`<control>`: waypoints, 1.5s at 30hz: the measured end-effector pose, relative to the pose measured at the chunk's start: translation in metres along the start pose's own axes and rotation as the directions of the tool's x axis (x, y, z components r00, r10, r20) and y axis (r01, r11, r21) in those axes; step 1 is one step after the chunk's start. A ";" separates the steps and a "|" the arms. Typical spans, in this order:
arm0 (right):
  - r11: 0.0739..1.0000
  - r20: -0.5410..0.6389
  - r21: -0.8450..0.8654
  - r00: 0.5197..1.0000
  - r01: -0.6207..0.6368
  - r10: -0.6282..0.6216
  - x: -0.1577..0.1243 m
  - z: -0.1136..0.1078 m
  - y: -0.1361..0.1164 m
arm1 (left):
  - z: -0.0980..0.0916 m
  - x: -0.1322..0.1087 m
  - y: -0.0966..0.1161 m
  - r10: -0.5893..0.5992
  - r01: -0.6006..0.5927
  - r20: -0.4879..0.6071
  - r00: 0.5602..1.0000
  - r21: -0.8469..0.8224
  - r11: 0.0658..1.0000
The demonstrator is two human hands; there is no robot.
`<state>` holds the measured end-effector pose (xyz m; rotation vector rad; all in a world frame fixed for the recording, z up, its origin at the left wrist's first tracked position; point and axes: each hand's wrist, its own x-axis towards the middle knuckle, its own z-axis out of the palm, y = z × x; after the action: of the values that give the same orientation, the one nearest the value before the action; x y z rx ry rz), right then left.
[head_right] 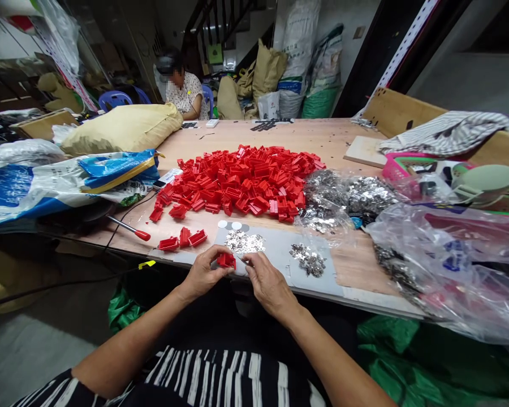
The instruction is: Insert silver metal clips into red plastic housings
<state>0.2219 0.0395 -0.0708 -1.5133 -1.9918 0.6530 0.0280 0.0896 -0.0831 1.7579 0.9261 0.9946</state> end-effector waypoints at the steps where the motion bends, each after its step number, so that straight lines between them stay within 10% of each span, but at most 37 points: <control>1: 0.999 0.015 0.038 1.000 -0.018 0.018 -0.001 -0.002 -0.001 | 0.001 -0.001 0.003 -0.038 0.035 -0.025 0.999 -0.105 0.994; 7: 0.981 0.156 0.178 0.987 -0.075 0.047 -0.001 -0.012 -0.015 | 0.004 -0.004 0.027 -0.355 0.285 0.091 0.930 -0.789 0.544; 14: 0.985 0.142 0.170 0.990 -0.029 0.005 -0.001 -0.014 -0.026 | 0.010 -0.014 0.031 -0.412 0.385 0.298 0.861 -0.911 0.145; 31: 0.994 0.028 0.080 0.997 0.071 -0.073 0.004 -0.009 -0.023 | 0.015 -0.015 0.040 -0.500 0.325 0.294 0.814 -0.945 -0.027; 38: 0.956 -0.046 0.292 0.999 0.027 -0.014 0.011 -0.002 -0.026 | 0.018 -0.019 0.038 -0.453 0.323 0.254 0.854 -0.943 0.081; 42: 0.964 -0.003 0.232 0.991 -0.131 0.135 0.011 -0.005 -0.016 | 0.001 -0.017 0.028 -0.388 0.255 -0.023 0.921 -0.719 0.647; 45: 0.970 -0.072 0.033 0.967 -0.242 0.244 0.013 -0.013 0.004 | -0.022 -0.015 0.013 -0.041 0.041 -0.317 0.947 -0.009 0.999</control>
<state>0.2307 0.0532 -0.0618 -1.7580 -1.7521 0.7039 0.0048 0.0794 -0.0681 1.5955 1.1562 1.2753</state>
